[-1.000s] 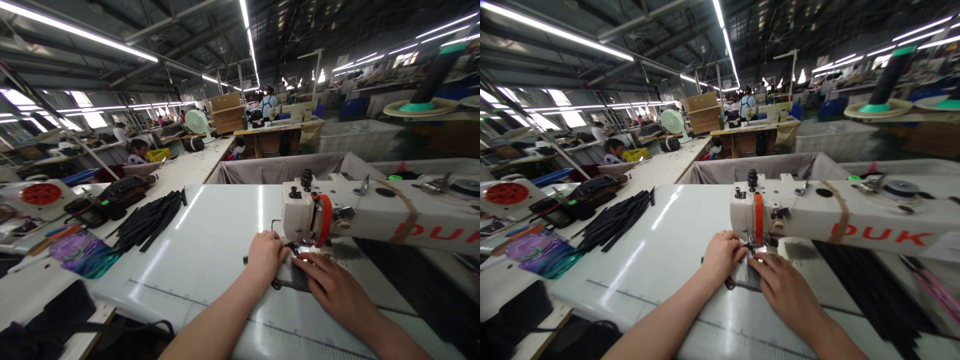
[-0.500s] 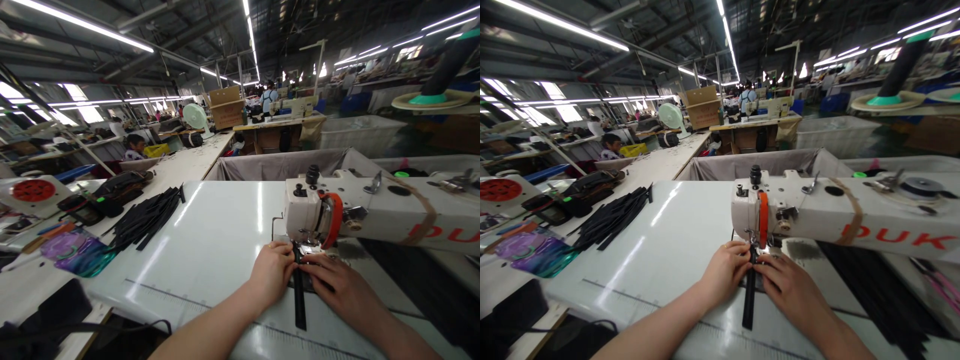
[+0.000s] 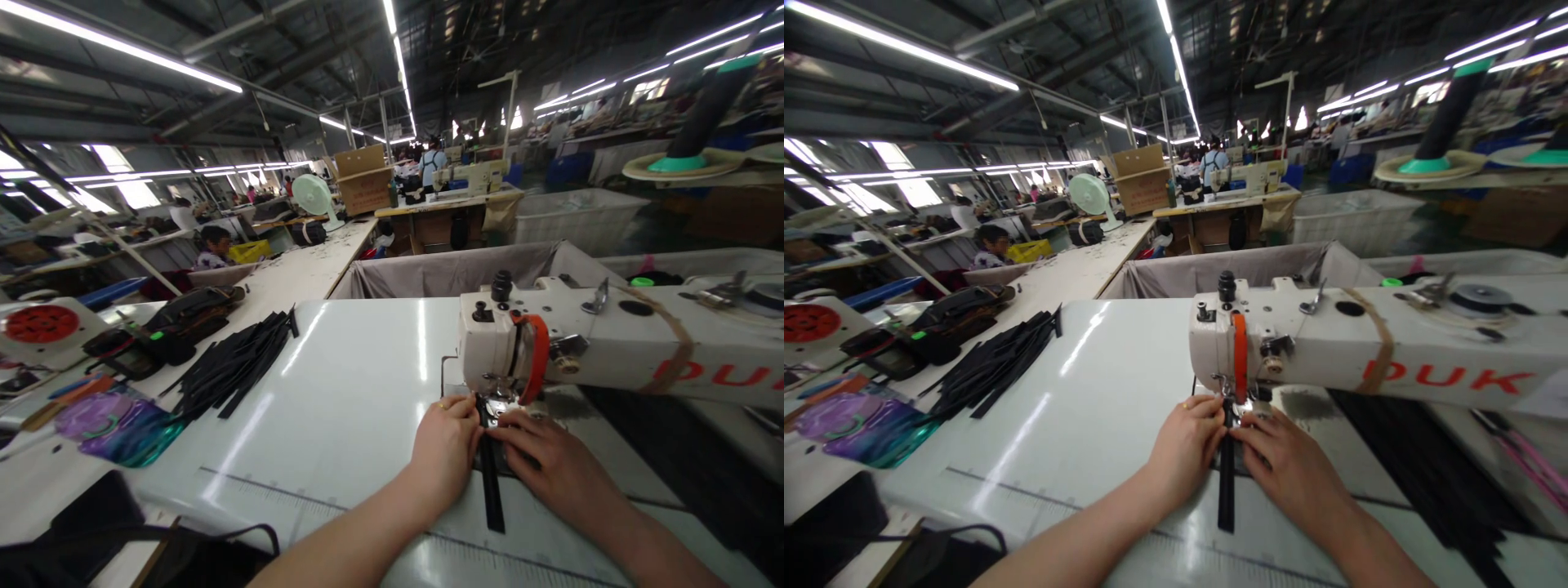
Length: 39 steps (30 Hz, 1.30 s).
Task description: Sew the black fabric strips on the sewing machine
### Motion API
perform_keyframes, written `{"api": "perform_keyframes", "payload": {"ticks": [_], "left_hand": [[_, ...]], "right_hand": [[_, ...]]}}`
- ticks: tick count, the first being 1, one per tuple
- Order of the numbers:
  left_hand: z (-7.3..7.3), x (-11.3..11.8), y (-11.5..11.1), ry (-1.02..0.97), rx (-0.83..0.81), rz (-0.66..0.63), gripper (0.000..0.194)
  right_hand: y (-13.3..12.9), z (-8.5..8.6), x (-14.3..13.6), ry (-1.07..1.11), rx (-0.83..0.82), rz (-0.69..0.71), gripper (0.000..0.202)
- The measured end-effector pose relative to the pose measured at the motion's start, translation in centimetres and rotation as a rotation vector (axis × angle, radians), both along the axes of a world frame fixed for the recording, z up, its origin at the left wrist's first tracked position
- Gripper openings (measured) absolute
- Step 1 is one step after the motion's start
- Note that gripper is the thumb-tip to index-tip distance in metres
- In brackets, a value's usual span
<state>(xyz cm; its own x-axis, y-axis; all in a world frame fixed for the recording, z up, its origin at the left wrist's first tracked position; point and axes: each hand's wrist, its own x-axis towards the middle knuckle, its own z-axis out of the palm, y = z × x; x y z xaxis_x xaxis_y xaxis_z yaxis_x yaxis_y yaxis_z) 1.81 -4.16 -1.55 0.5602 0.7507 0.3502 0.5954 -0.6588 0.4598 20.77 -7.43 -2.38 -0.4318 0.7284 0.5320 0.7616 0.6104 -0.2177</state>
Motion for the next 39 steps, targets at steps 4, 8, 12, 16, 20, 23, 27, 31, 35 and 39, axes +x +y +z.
{"api": "perform_keyframes", "payload": {"ticks": [4, 8, 12, 16, 20, 23, 27, 31, 35, 39], "left_hand": [[-0.2, 0.2, -0.2, 0.006, 0.018, 0.001, 0.018], [-0.3, 0.3, -0.3, 0.04, 0.02, 0.034, 0.018], [0.0, 0.3, 0.1, 0.044, -0.007, 0.051, 0.016], [0.0, 0.2, 0.2, 0.022, -0.005, 0.036, 0.017], [-0.2, 0.2, 0.2, 0.022, -0.014, 0.033, 0.017], [-0.2, 0.3, 0.2, 0.03, -0.023, 0.039, 0.015], [0.0, 0.3, 0.2, 0.045, -0.026, 0.035, 0.014], [0.2, 0.3, 0.2, 0.045, -0.023, 0.03, 0.011], [0.1, 0.5, 0.2, 0.031, -0.011, 0.028, 0.013], [-0.1, 0.6, 0.1, 0.02, 0.016, 0.02, 0.018]], "right_hand": [[-0.2, 0.3, -0.1, 0.007, -0.014, 0.005, 0.028], [-0.3, 0.3, -0.1, 0.034, -0.034, -0.009, 0.029], [-0.5, 0.7, -0.2, 0.074, -0.073, 0.019, 0.027], [-1.3, 2.1, -0.5, 0.11, -0.153, 0.174, 0.02], [-1.5, 2.6, -0.7, 0.097, -0.146, 0.219, 0.022], [-1.1, 2.1, -0.5, 0.056, -0.141, 0.189, 0.024], [-0.5, 1.4, -0.3, 0.015, -0.107, 0.139, 0.023], [-0.1, 0.9, -0.3, -0.028, -0.048, 0.094, 0.019], [0.1, 0.4, -0.3, -0.108, 0.001, 0.014, 0.021], [0.2, 0.2, -0.6, -0.182, -0.01, -0.062, 0.026]]}}
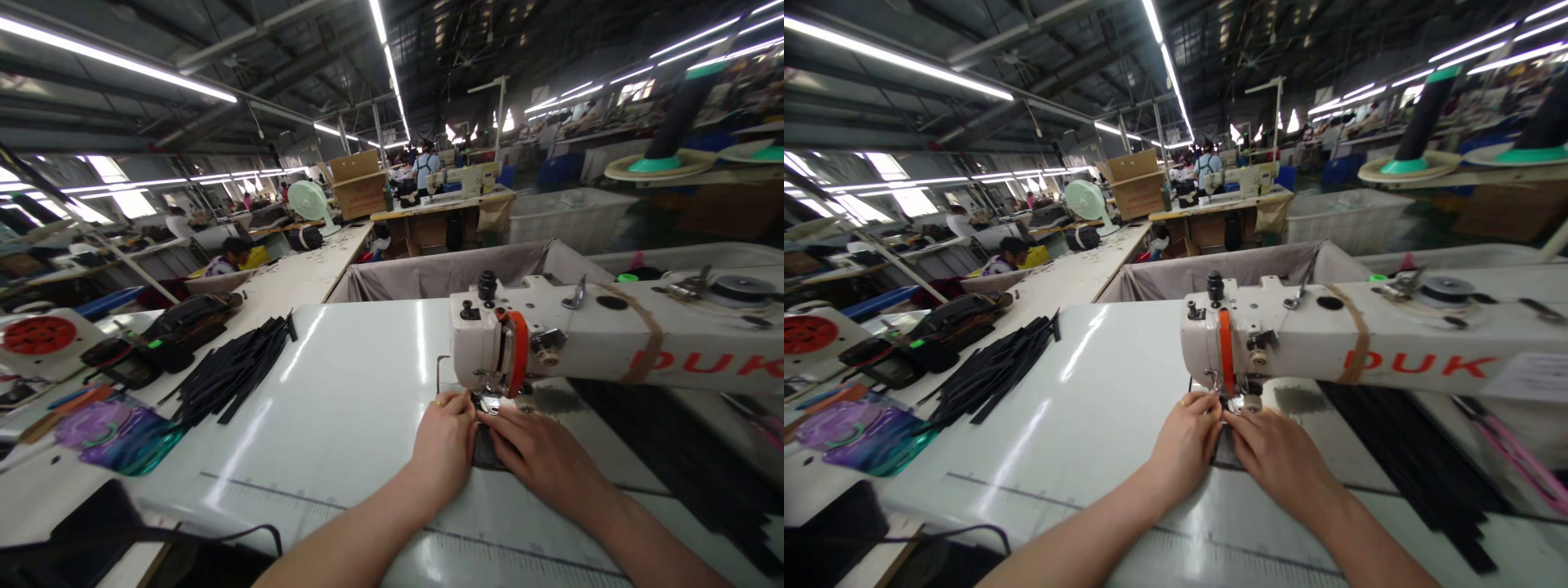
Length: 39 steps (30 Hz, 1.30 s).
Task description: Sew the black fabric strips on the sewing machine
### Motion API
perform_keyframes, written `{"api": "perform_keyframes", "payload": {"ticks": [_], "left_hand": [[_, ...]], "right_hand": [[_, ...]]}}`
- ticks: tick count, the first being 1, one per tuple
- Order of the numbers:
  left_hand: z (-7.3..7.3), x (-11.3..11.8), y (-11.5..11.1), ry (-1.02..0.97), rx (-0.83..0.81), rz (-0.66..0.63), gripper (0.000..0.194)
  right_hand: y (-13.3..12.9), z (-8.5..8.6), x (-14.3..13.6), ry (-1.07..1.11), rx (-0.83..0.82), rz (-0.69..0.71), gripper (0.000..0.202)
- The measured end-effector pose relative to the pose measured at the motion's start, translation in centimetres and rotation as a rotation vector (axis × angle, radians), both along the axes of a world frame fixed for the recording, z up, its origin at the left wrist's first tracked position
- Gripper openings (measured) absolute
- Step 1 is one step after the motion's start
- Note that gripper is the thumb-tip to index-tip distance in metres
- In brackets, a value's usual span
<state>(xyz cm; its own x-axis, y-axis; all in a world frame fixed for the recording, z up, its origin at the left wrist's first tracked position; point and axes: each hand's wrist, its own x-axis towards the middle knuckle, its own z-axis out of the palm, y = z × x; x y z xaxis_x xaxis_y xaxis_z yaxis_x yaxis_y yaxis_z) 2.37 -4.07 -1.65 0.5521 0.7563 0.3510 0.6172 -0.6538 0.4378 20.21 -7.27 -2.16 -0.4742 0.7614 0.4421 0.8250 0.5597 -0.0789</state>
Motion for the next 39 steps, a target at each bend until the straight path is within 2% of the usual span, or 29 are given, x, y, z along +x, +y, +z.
{"api": "perform_keyframes", "payload": {"ticks": [11, 18, 27, 39], "left_hand": [[-0.7, 0.2, 0.0, 0.022, 0.068, 0.009, 0.02], [0.0, 0.3, 0.3, 0.058, 0.051, 0.003, 0.023], [-0.2, -0.3, 0.9, 0.058, 0.102, -0.061, 0.022], [0.6, -0.1, 1.2, 0.112, 0.095, -0.099, 0.023]], "right_hand": [[-0.2, -0.2, -0.1, -0.039, -0.007, 0.008, 0.03], [-0.1, 0.0, -0.1, -0.013, -0.045, -0.003, 0.03], [-0.2, 0.1, -0.2, 0.028, -0.133, -0.036, 0.029], [-0.3, 0.4, -0.4, 0.04, -0.132, -0.052, 0.024]]}}
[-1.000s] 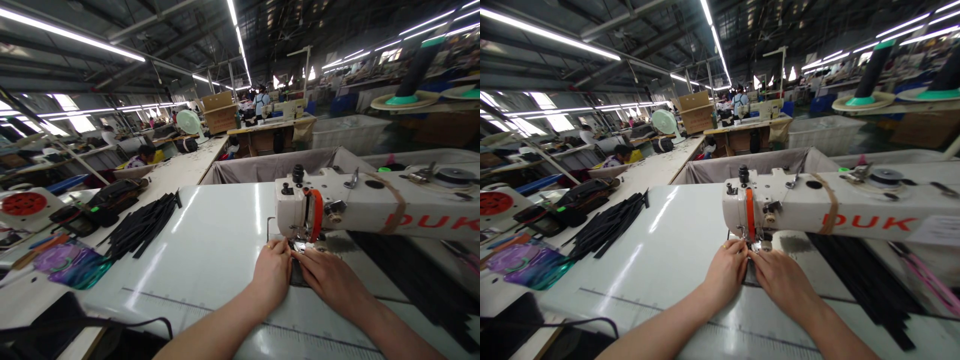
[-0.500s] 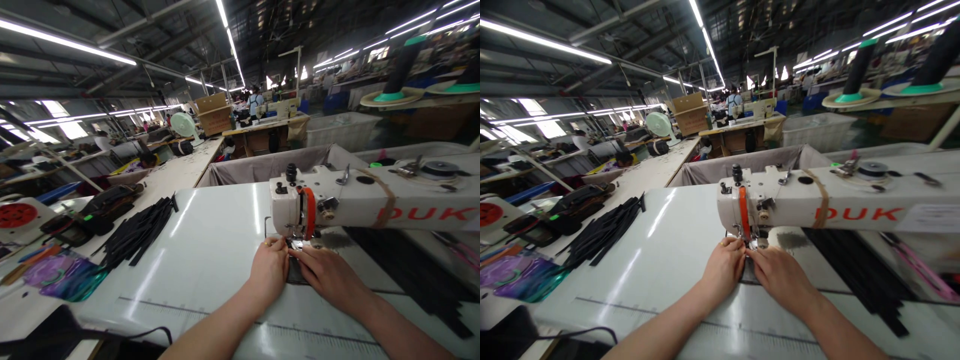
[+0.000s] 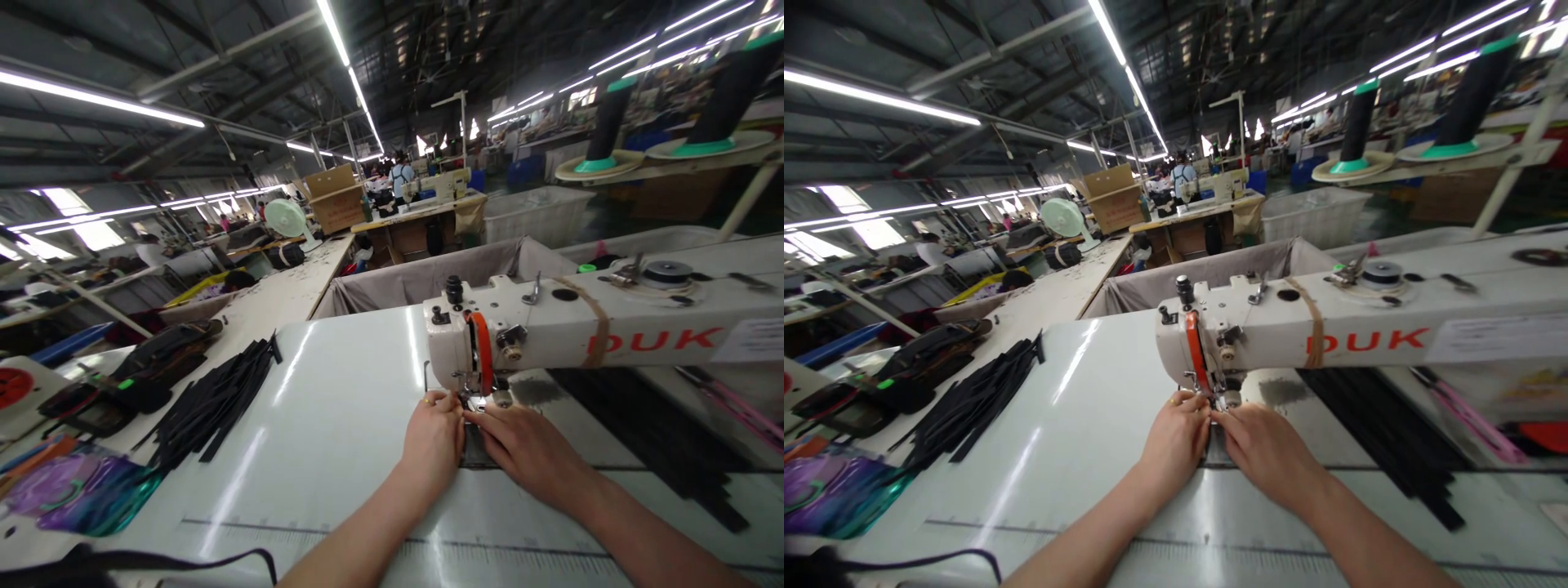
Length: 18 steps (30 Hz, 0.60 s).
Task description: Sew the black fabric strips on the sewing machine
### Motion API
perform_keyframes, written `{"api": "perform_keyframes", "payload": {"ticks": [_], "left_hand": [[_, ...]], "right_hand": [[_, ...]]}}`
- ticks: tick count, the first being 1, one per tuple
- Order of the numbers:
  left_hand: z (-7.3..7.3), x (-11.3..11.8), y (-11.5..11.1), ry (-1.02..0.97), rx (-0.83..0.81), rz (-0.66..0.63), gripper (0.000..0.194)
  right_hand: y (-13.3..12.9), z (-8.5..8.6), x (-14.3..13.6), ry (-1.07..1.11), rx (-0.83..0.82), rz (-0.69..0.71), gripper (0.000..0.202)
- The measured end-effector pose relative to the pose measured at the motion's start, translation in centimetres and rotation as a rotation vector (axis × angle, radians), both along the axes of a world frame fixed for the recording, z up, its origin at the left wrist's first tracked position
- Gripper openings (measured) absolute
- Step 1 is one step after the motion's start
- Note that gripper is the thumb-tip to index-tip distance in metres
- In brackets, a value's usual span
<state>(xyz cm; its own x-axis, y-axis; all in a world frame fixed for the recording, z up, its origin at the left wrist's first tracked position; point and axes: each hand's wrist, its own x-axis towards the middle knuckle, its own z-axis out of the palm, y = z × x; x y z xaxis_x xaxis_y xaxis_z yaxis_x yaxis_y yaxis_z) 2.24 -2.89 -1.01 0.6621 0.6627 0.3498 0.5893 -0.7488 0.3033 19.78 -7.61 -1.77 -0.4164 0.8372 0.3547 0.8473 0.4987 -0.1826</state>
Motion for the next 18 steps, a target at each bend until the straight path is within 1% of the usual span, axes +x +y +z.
{"api": "perform_keyframes", "payload": {"ticks": [8, 13, 18], "left_hand": [[0.38, 0.15, 0.12, 0.04, -0.004, 0.004, 0.023], [0.3, 0.35, -0.05, 0.076, 0.01, 0.008, 0.027], [0.21, 0.0, -0.25, 0.002, -0.015, 0.008, 0.023]], "right_hand": [[-0.12, 0.14, -0.13, -0.022, 0.025, -0.017, 0.022], [-0.12, 0.2, -0.19, -0.029, 0.022, -0.017, 0.023], [-0.17, 0.38, -0.15, 0.006, 0.036, -0.004, 0.025]]}}
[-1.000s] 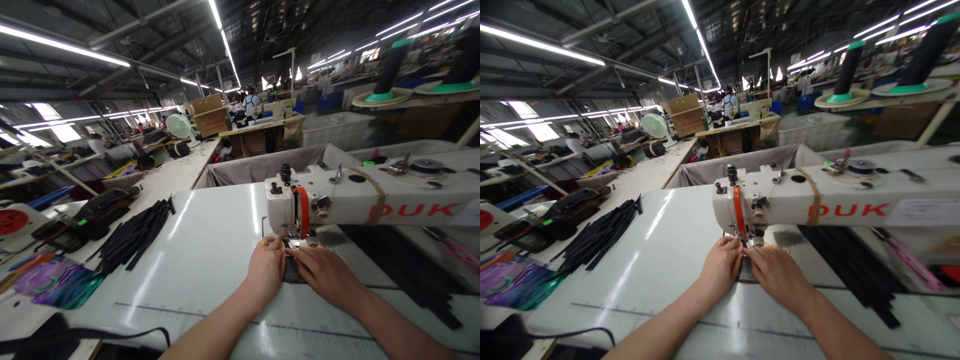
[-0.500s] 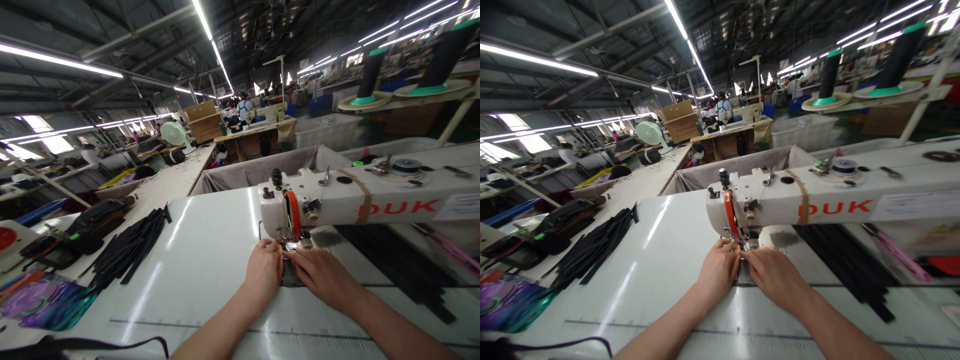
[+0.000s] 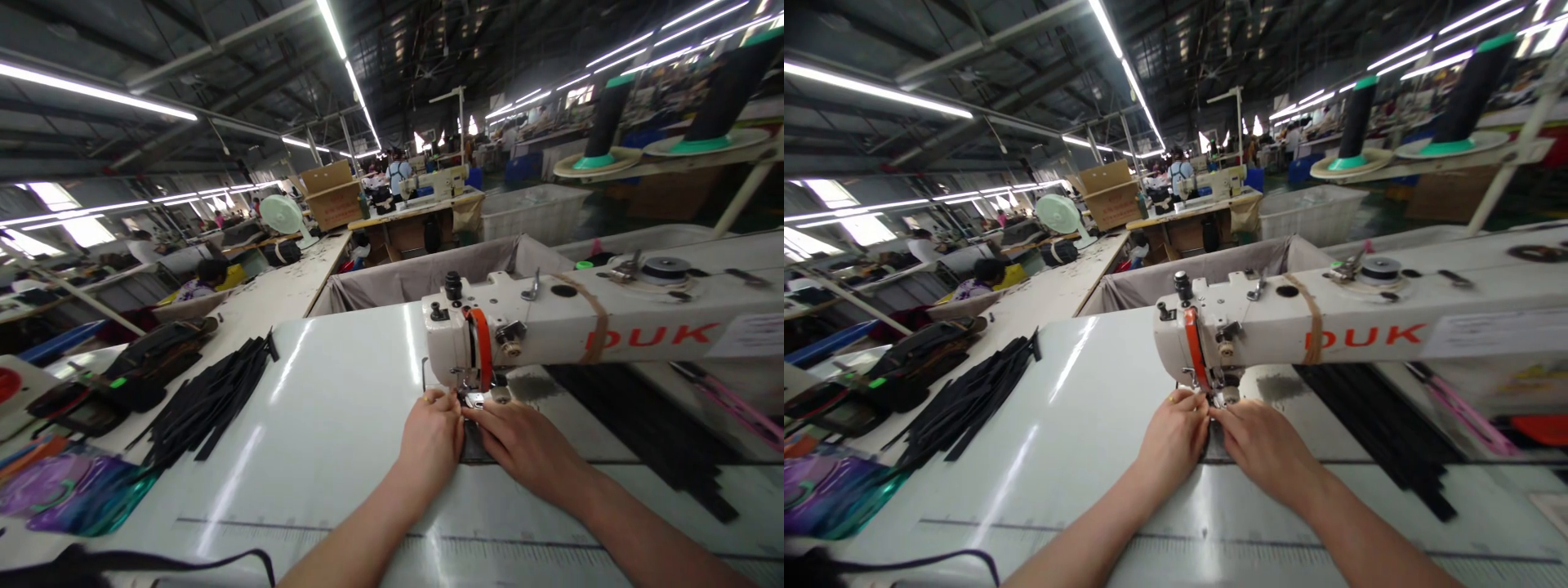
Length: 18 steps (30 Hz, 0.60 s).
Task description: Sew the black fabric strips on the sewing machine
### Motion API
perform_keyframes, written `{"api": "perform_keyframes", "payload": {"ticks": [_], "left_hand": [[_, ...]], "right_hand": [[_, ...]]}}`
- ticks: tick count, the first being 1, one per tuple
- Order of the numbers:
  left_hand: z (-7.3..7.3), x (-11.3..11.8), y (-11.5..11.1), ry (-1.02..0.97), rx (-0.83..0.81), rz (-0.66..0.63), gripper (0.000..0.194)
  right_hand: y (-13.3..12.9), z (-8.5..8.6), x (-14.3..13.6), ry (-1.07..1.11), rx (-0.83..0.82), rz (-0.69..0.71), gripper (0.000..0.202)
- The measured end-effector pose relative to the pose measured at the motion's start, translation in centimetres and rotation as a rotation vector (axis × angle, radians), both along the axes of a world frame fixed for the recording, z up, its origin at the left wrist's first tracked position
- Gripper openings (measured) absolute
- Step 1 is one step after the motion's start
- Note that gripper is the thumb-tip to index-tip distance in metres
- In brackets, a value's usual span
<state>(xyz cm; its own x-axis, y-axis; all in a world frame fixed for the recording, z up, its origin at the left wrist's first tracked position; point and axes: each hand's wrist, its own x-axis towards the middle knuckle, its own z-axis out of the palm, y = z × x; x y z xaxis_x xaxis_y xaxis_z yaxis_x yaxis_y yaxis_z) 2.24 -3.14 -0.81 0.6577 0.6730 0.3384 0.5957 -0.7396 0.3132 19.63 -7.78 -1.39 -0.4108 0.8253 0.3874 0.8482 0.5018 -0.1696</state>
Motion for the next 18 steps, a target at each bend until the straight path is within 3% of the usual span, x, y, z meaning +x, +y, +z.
{"api": "perform_keyframes", "payload": {"ticks": [2, 6, 12, 18], "left_hand": [[0.0, -0.2, 0.4, -0.091, -0.055, 0.024, 0.022], [-0.5, -0.4, 2.2, -0.295, -0.126, 0.213, 0.019], [-0.8, -0.4, 3.0, -0.066, -0.072, 0.141, 0.023], [0.2, -1.9, 3.2, -0.076, -0.115, 0.21, 0.035]], "right_hand": [[0.0, 0.0, 0.0, 0.01, 0.014, 0.008, 0.025], [-0.1, -0.4, 0.3, -0.012, 0.039, 0.017, 0.028], [0.1, -0.9, 0.6, -0.014, 0.077, 0.033, 0.03], [0.3, -0.7, 0.6, -0.036, 0.103, 0.047, 0.032]]}}
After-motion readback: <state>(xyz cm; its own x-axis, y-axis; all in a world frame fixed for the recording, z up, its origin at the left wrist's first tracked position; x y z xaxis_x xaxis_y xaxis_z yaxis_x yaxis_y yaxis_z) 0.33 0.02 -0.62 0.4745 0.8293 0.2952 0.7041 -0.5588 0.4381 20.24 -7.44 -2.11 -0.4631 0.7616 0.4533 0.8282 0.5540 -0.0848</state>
